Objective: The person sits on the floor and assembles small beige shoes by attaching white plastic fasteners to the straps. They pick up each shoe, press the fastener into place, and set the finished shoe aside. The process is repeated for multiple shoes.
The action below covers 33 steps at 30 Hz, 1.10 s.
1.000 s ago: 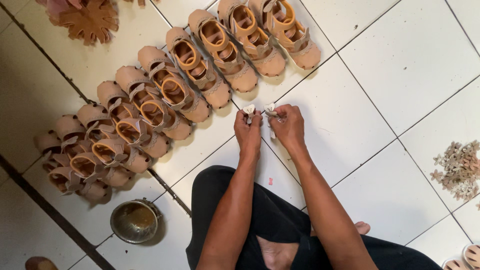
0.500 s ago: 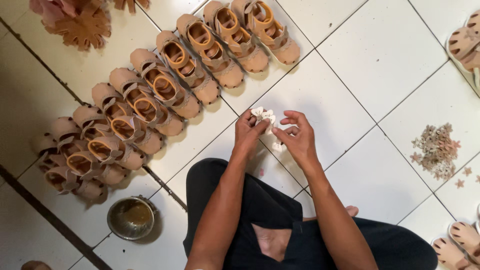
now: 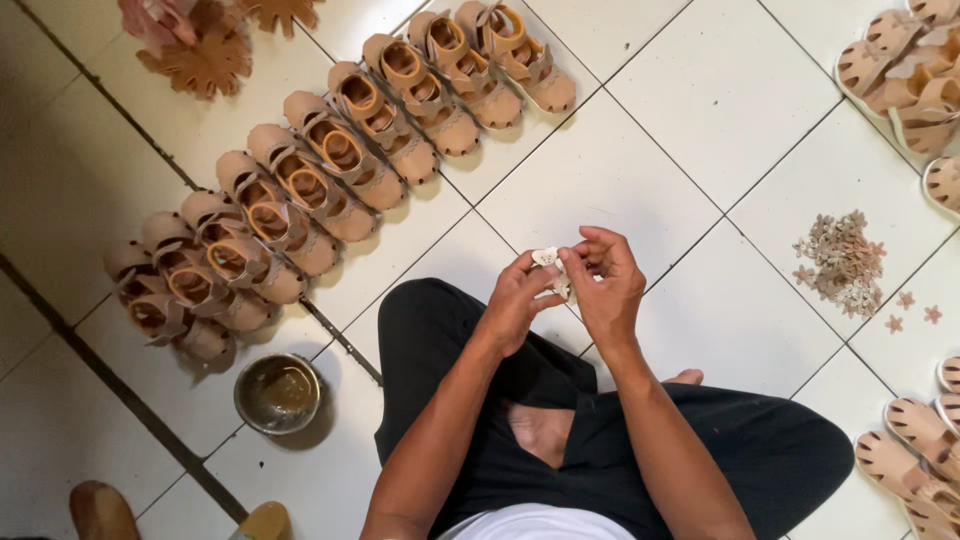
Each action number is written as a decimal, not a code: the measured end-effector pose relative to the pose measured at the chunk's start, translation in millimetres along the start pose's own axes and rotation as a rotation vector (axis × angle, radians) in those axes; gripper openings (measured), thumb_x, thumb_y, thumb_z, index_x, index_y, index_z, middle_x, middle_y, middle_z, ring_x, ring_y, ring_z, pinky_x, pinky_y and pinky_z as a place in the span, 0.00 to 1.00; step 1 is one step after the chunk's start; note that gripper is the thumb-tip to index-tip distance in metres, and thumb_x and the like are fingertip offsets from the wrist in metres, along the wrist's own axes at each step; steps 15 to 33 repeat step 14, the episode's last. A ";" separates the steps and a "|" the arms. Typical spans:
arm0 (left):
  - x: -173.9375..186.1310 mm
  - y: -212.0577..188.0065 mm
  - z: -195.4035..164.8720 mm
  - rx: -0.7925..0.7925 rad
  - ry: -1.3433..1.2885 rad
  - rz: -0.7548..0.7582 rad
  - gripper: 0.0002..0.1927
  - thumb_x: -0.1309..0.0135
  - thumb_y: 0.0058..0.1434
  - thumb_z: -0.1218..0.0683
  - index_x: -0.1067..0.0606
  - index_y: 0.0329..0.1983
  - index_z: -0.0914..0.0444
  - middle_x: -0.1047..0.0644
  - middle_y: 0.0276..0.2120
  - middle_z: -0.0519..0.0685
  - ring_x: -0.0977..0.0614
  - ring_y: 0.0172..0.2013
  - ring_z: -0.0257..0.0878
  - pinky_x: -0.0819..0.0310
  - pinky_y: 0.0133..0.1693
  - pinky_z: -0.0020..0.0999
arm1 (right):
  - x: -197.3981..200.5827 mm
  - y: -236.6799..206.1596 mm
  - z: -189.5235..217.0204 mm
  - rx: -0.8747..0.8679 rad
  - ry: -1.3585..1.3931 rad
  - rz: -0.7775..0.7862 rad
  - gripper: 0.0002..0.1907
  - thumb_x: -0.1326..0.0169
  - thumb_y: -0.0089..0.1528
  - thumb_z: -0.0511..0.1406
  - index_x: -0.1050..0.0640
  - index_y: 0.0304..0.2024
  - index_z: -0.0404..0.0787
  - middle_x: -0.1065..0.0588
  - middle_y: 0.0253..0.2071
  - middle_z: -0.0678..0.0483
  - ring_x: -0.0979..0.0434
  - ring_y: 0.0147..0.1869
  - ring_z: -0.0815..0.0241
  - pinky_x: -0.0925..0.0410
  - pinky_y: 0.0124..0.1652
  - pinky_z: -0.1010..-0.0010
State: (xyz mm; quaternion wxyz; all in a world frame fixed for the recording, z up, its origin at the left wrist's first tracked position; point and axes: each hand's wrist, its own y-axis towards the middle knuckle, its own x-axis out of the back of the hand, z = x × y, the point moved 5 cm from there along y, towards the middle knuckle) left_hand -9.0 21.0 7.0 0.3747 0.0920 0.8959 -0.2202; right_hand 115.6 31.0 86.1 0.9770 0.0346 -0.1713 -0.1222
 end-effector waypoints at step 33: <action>42.8 -108.6 -46.7 -0.290 0.141 -0.053 0.18 0.42 0.63 0.66 0.26 0.56 0.66 0.19 0.50 0.51 0.17 0.50 0.38 0.24 0.55 0.35 | 16.2 -33.2 -29.6 0.142 0.179 0.256 0.15 0.45 0.70 0.25 0.27 0.59 0.31 0.23 0.54 0.47 0.20 0.52 0.61 0.23 0.43 0.72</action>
